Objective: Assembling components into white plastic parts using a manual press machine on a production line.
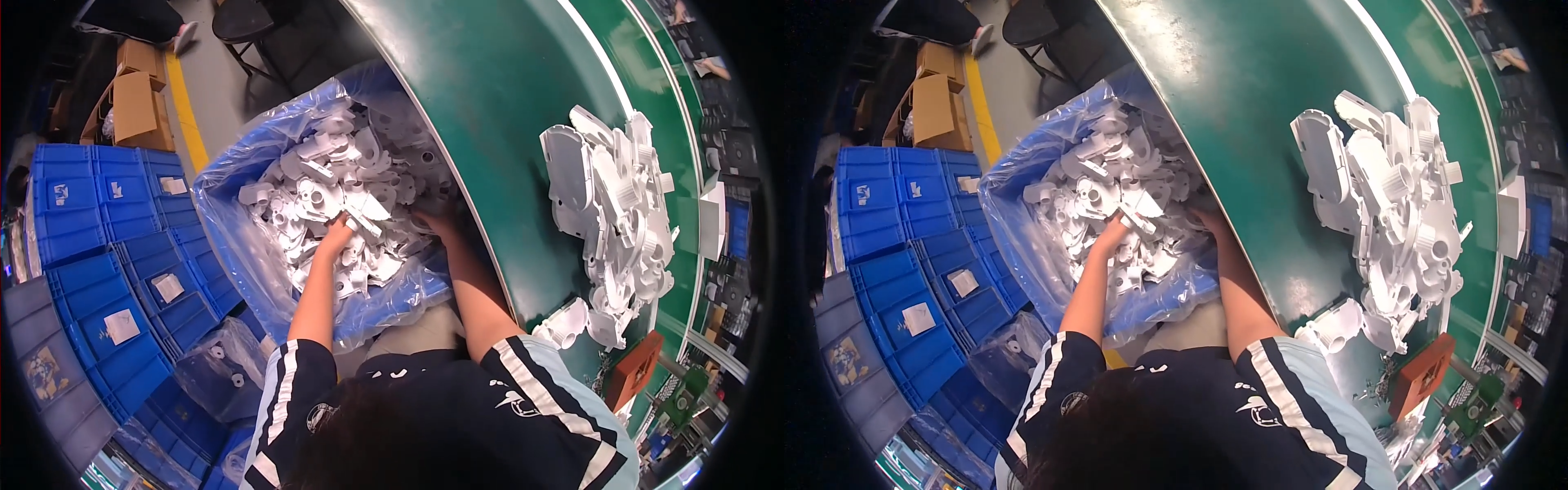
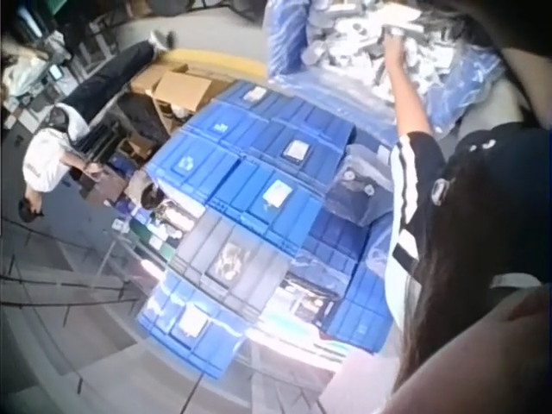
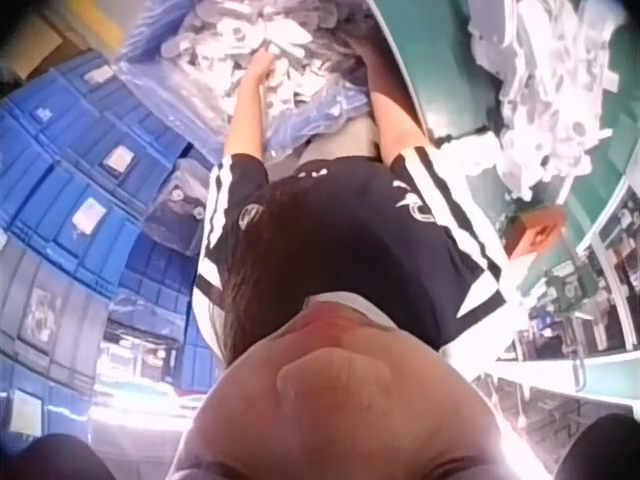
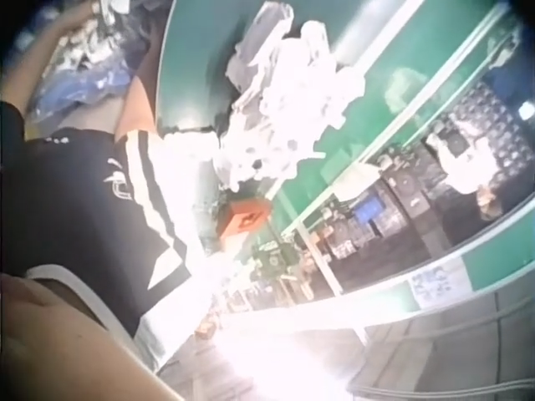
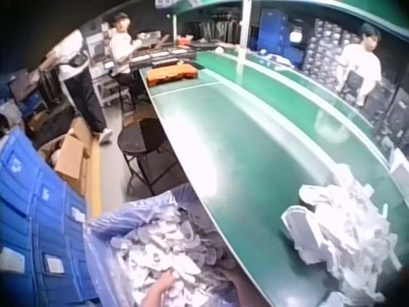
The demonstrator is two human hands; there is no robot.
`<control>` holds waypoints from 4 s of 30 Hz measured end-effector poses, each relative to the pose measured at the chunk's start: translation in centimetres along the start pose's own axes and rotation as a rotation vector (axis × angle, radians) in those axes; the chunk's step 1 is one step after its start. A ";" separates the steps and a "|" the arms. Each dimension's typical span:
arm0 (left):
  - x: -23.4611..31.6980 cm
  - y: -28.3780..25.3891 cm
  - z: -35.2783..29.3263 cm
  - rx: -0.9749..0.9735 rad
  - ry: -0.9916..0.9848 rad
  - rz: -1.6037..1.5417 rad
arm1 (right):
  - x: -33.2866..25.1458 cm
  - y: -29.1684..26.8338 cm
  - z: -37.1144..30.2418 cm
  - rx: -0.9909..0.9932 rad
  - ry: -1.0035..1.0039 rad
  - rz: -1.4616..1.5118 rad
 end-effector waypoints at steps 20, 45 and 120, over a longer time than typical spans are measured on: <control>-3.8 0.5 -0.8 0.059 0.168 0.317 | -3.5 2.2 -5.0 -0.246 0.258 0.373; -1.5 -1.6 -2.3 0.039 -0.124 0.368 | -2.4 4.9 -3.8 -0.090 -0.940 -0.098; -2.5 2.5 -2.3 -0.163 0.176 0.068 | -3.9 3.0 -2.7 -0.457 0.336 0.219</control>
Point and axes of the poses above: each hand's wrist, its own z-axis towards the middle knuckle, its own y-axis out of the palm, x = y × z, the point moved 3 cm from there along z, towards the middle knuckle, and after that the axes turned 10 degrees about z, right-handed, at the moved point
